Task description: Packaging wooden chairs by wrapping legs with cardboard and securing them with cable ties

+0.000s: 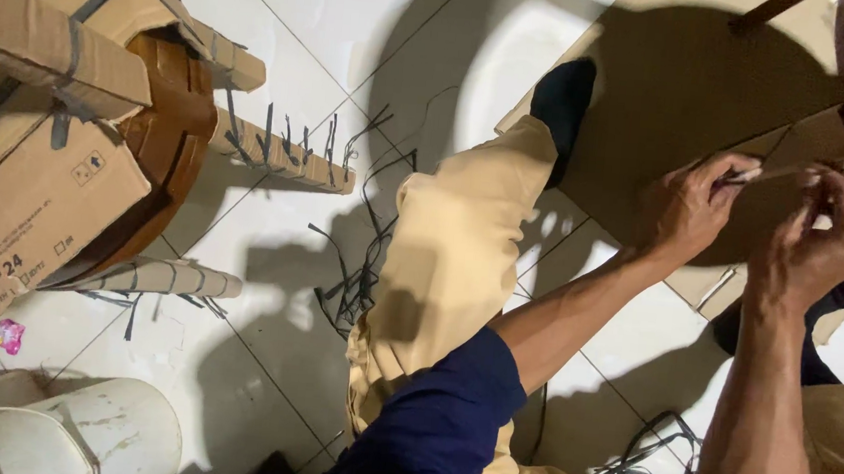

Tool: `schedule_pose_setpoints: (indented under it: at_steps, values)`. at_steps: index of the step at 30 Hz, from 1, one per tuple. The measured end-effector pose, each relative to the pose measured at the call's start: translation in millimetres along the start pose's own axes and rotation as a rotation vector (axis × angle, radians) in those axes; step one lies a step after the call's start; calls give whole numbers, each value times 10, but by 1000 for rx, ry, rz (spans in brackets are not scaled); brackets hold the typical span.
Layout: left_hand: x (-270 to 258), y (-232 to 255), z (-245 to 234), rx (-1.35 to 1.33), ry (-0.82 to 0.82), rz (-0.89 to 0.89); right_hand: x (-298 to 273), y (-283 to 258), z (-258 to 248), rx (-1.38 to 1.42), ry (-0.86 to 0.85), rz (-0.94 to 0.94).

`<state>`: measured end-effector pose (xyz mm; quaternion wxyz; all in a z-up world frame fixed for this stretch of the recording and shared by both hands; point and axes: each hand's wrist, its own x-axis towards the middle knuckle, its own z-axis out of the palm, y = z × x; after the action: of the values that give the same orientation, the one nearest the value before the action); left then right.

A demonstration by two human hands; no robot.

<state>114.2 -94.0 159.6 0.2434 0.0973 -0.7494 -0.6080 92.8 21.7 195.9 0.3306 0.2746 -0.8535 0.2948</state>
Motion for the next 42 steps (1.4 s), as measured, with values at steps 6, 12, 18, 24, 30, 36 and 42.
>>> schedule_pose_setpoints:
  at_steps: [6, 12, 18, 24, 30, 36, 42]
  values:
    - [30, -7, -122, -8, 24, 207, -41, 16, 221, 266, 57, 277]
    - [49, 48, -172, 6, 84, 279, 145, -379, 106, 7, 205, 370]
    - [72, 275, -224, 9, -15, 322, -42, -131, 290, -7, 84, 369]
    - [156, 479, -302, 218, 16, 477, -216, 149, 488, 46, -40, 405]
    - [227, 636, -274, 237, -22, 526, -234, 114, 515, 183, -21, 454]
    - [525, 594, -306, 285, -337, 190, -195, 48, 486, 202, -22, 487]
    - [972, -11, -240, 627, -779, -171, -177, 59, 405, 178, -84, 515]
